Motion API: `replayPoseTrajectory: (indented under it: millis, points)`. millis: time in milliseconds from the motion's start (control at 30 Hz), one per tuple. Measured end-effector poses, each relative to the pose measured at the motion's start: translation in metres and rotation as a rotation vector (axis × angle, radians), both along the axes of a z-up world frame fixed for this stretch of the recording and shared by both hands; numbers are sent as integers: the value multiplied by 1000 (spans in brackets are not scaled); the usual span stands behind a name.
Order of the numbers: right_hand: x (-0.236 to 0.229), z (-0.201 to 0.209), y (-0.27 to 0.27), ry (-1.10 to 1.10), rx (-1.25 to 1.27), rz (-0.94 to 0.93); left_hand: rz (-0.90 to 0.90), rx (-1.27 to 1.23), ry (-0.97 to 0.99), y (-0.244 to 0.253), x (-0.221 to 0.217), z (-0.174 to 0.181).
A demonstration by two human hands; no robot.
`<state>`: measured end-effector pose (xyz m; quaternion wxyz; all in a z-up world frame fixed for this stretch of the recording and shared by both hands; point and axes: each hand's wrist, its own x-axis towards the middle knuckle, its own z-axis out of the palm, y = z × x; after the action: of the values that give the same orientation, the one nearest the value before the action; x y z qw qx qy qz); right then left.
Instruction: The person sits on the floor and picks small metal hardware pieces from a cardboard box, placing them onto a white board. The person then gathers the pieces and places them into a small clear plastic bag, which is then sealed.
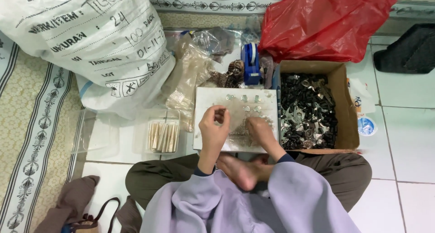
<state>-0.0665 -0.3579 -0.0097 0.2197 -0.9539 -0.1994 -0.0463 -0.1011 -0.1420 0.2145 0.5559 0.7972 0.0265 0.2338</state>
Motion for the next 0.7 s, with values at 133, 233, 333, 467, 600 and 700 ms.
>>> replayPoseTrajectory:
  millis: [133, 233, 333, 467, 600, 700]
  points:
    - [4, 102, 4, 77, 539, -247, -53, -11, 41, -13, 1, -13]
    - [4, 171, 9, 92, 1001, -320, -85, -7, 59, -20, 3, -13]
    - [-6, 222, 23, 68, 1198, -226, -136, 0, 69, -27, 3, -12]
    - [-12, 234, 45, 38, 1055, -113, -136, -6, 65, -30, 5, -21]
    - [-15, 224, 58, -174, 675, 31, -99, -12, 79, -23, 4, -16]
    - [-17, 218, 59, -245, 667, 46, -81, -63, 104, -11, 3, -20]
